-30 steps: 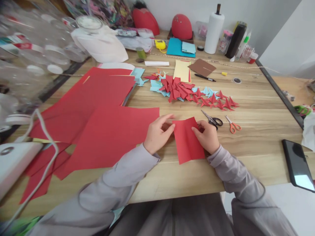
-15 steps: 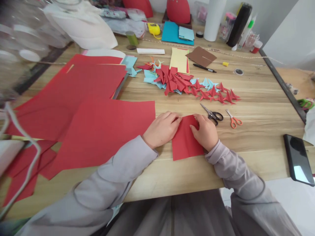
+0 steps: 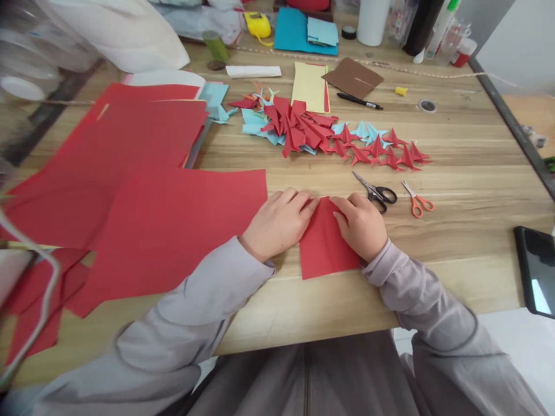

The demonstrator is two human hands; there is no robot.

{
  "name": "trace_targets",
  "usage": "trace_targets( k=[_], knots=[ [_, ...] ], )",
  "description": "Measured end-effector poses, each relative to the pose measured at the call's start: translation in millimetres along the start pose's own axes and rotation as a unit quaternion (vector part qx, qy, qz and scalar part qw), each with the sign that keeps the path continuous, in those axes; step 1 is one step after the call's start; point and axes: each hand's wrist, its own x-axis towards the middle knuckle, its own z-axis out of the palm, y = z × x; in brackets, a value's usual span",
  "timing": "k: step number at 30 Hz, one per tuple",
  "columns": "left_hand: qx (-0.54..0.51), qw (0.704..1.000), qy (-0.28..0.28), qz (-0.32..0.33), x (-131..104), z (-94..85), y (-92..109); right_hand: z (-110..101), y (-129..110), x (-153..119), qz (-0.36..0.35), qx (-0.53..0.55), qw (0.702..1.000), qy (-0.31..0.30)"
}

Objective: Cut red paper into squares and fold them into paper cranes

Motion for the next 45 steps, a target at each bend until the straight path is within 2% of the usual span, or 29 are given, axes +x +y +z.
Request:
trace_targets(
  k=[11, 20, 30, 36, 45],
  knots=[
    [0.009, 1.0, -0.015, 0.006, -0.5, 0.5, -2.1, 4.2, 3.6, -0.2, -0.038, -0.016, 0.999, -0.001],
    [-0.004, 1.0, -0.022, 0.001, -0.3, -1.3, -2.5, 2.5, 1.6, -0.6, -0.097, -0.061, 0.993, 0.01],
    [0.04, 0.999, -0.003, 0.003, -0.3, 1.6, -1.7, 1.5, -0.1, -1.0, -0.127, -0.007, 0.992, -0.02],
    [0.009, 1.0, -0.021, -0.006, 0.0, 0.1, -1.9, 1.1, 0.1, -1.2, -0.161, -0.038, 0.986, -0.017],
    [0.012, 1.0, -0.003, -0.01, 0.2, 0.8, -2.0, -0.5, 0.0, -1.0, -0.178, -0.067, 0.981, -0.023]
  ],
)
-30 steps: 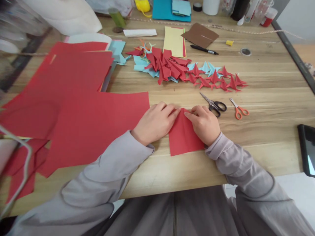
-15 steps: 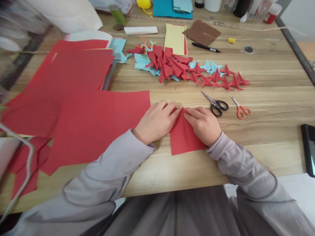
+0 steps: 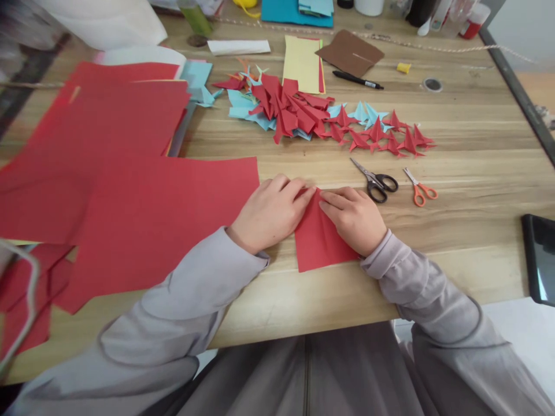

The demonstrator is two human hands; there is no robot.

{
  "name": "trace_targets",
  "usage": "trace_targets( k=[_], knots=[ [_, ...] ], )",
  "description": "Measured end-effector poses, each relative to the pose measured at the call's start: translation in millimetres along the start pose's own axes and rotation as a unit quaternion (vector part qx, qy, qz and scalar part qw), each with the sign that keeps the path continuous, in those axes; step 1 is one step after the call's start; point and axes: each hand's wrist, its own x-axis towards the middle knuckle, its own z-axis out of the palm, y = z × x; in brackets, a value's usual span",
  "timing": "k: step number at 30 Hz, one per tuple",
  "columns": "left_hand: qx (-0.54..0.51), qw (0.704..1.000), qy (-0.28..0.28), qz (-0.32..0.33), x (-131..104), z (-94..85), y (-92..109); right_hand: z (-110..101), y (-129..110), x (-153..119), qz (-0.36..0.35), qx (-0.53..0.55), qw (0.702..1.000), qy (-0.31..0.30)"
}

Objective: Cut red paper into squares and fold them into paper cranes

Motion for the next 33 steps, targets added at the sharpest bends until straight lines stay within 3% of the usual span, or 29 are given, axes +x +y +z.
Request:
trace_targets(
  k=[33],
  knots=[
    [0.015, 1.0, 0.002, 0.002, -0.9, 1.4, -0.4, -1.5, -1.7, -1.2, -0.013, -0.003, 1.0, -0.018]
  ],
)
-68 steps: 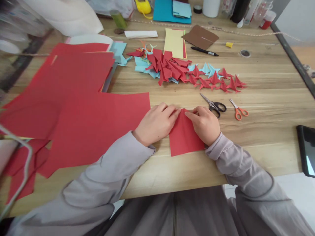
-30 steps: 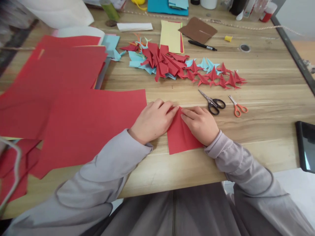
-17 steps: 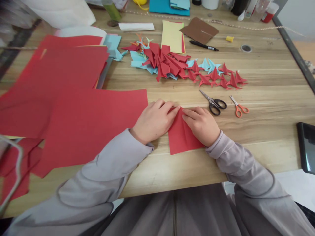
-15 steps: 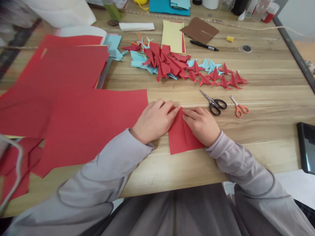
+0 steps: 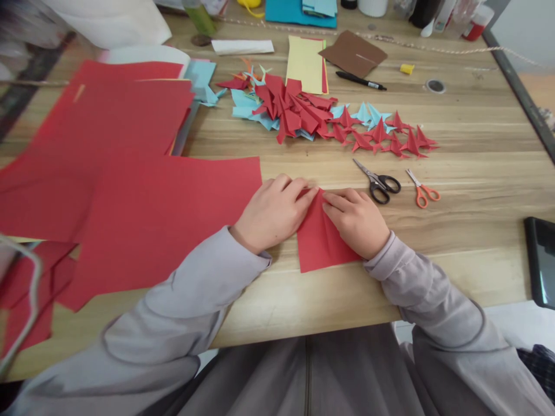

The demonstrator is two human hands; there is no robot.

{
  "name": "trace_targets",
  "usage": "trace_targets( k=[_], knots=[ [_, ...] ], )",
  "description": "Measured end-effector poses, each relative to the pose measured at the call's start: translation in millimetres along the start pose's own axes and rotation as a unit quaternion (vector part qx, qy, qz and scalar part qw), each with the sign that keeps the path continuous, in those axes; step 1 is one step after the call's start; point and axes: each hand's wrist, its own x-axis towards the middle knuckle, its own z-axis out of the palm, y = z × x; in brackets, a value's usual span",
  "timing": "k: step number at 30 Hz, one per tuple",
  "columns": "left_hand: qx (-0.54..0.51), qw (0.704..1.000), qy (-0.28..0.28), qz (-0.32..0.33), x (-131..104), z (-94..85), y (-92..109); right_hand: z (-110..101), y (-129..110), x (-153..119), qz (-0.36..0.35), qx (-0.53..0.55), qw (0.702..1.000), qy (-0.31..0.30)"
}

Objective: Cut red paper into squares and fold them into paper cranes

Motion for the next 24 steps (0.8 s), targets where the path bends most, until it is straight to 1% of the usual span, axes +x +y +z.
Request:
trace_targets(
  k=[10, 13, 16, 18, 24],
  knots=[
    [0.003, 1.0, -0.002, -0.001, 0.0, -0.6, -0.1, -3.9, -0.2, 0.1, 0.0, 0.005, 1.0, -0.031],
    [-0.014, 1.0, -0.005, -0.007, 0.2, -0.3, 0.1, -4.0, -0.4, 0.5, 0.002, 0.004, 0.999, -0.038],
    [-0.033, 0.999, -0.015, -0.018, 0.6, -0.6, 0.6, -3.4, -0.7, 0.6, 0.003, 0.004, 0.999, -0.038],
    [-0.028, 0.999, -0.02, -0.021, 0.9, -1.1, 0.9, -3.1, -0.8, 0.5, 0.004, 0.007, 0.999, -0.037],
    [-0.015, 1.0, -0.016, -0.009, 1.1, -1.5, 0.9, -2.7, -1.4, 0.3, -0.003, -0.009, 1.0, -0.026]
  ],
)
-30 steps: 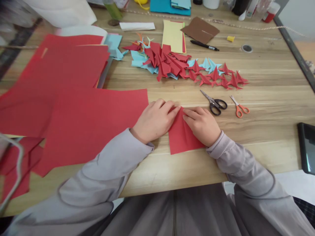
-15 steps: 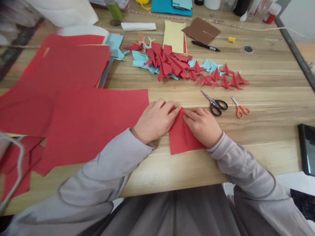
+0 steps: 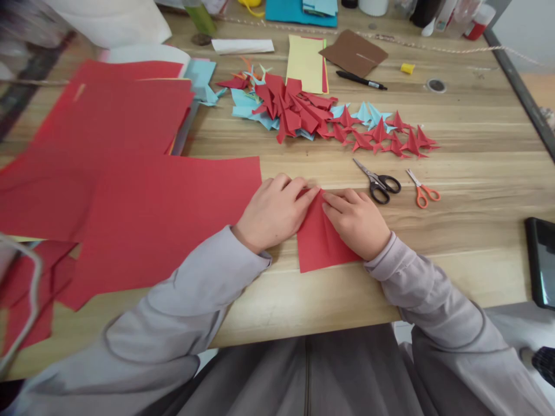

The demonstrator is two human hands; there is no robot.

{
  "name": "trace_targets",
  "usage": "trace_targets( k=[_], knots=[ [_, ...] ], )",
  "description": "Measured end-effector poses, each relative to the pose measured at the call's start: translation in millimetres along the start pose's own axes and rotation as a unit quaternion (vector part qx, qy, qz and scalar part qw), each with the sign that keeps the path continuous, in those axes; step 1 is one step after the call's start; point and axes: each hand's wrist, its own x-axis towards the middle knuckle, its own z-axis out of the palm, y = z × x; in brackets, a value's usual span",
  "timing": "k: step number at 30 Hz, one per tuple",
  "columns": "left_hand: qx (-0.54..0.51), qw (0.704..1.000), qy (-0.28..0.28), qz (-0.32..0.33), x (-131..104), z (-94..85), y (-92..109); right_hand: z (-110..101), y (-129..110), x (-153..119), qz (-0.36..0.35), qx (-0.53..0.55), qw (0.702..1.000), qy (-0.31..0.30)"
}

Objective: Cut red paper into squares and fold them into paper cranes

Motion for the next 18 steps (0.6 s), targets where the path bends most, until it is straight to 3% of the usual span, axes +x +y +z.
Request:
trace_targets(
  k=[18],
  knots=[
    [-0.02, 1.0, -0.008, -0.012, 0.3, -0.8, 1.3, 0.3, 0.2, 0.4, 0.015, 0.029, 0.999, -0.013]
  ],
)
